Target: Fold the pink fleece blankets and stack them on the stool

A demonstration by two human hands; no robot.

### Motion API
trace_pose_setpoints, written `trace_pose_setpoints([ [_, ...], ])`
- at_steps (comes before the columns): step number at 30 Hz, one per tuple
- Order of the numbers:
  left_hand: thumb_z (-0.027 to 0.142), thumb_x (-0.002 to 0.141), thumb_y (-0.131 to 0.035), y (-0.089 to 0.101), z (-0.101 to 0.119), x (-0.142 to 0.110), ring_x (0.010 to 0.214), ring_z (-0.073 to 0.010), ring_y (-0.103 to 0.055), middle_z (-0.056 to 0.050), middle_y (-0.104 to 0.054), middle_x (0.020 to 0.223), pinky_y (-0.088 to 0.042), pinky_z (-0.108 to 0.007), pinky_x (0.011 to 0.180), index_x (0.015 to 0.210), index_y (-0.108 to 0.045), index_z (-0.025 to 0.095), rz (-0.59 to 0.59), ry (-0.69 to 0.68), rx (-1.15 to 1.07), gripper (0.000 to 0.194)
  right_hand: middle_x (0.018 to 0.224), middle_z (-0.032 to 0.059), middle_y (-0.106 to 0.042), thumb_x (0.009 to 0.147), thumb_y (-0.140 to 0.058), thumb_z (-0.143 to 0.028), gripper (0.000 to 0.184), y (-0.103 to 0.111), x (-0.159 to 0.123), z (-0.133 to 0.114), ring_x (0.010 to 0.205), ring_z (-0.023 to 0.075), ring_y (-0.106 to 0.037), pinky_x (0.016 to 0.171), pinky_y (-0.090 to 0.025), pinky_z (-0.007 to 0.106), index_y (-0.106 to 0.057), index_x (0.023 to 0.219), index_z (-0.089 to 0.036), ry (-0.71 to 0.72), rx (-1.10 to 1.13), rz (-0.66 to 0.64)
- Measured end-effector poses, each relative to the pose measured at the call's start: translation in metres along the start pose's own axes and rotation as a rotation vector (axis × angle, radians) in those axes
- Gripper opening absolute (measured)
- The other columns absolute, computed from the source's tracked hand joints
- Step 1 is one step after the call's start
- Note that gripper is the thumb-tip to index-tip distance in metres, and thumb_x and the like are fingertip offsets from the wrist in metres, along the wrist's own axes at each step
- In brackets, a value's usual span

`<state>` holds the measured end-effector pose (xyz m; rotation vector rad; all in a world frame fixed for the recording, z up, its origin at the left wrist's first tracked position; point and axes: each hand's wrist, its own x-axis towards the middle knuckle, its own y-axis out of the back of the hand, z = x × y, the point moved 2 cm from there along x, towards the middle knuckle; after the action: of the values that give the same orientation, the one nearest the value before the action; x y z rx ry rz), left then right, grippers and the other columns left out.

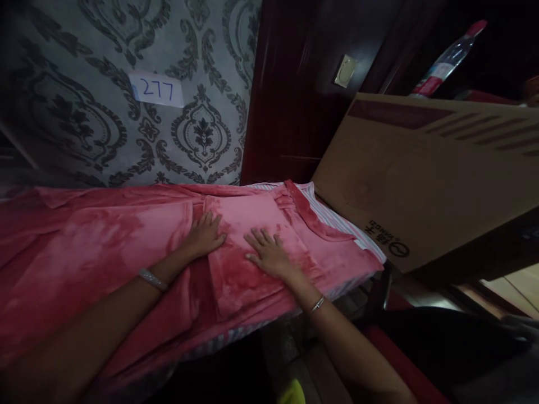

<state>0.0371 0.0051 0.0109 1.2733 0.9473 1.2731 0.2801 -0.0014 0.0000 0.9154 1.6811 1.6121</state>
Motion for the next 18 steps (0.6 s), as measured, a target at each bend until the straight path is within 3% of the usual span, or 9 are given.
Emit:
trace_pose_setpoints([
  [2, 0.048, 0.095, -0.044, 0.0, 0.0, 0.0, 0.151, -0.039, -0.025, -0.028, -0.031, 0.159, -0.03, -0.053, 0.117, 0.154, -0.033, 0.006, 0.004, -0.005, 0.011, 0.073, 0.168, 0.0029, -0.016, 0.104, -0.032, -0.057, 0.061, -0.002, -0.019, 0.006, 0.155, 0.0276, -0.013, 0.121, -0.019, 0.059, -0.024, 0.16, -0.035, -0.094, -0.036, -0.016],
  [5, 0.048, 0.095, -0.043, 0.0, -0.001, 0.002, 0.15, -0.0387, -0.027, -0.028, -0.031, 0.158, -0.032, -0.052, 0.116, 0.153, -0.033, 0.006, 0.01, -0.003, 0.031, 0.072, 0.168, 0.0051, -0.015, 0.105, -0.031, -0.053, 0.059, -0.001, -0.045, 0.038, 0.154, 0.0295, -0.017, 0.119, -0.024, 0.061, -0.026, 0.16, -0.032, -0.317, -0.028, -0.038],
  [7, 0.047, 0.095, -0.043, 0.001, 0.0, 0.002, 0.149, -0.0382, -0.028, -0.028, -0.032, 0.158, -0.031, -0.052, 0.116, 0.153, -0.034, 0.006, 0.023, -0.002, 0.051, 0.071, 0.168, 0.0052, -0.014, 0.105, -0.03, -0.051, 0.059, -0.001, -0.059, 0.056, 0.153, 0.03, -0.02, 0.117, -0.029, 0.061, -0.025, 0.16, -0.031, -0.393, 0.012, -0.043],
  [13, 0.047, 0.096, -0.041, 0.007, 0.007, 0.001, 0.149, -0.0383, -0.029, -0.029, -0.032, 0.158, -0.032, -0.052, 0.116, 0.152, -0.035, 0.006, 0.021, 0.003, 0.079, 0.07, 0.168, 0.0064, -0.017, 0.106, -0.027, -0.053, 0.059, -0.006, -0.07, 0.062, 0.15, 0.0298, -0.027, 0.114, -0.035, 0.058, -0.024, 0.161, -0.031, -0.432, 0.033, 0.026],
  [18, 0.044, 0.096, -0.044, 0.026, 0.023, -0.01, 0.149, -0.0392, -0.028, -0.027, -0.032, 0.159, -0.026, -0.057, 0.118, 0.15, -0.039, 0.006, 0.038, -0.044, 0.107, 0.065, 0.168, 0.0066, -0.02, 0.105, -0.025, -0.055, 0.06, -0.011, -0.068, 0.063, 0.149, 0.0299, -0.03, 0.113, -0.037, 0.058, -0.026, 0.16, -0.03, -0.418, 0.023, 0.067],
])
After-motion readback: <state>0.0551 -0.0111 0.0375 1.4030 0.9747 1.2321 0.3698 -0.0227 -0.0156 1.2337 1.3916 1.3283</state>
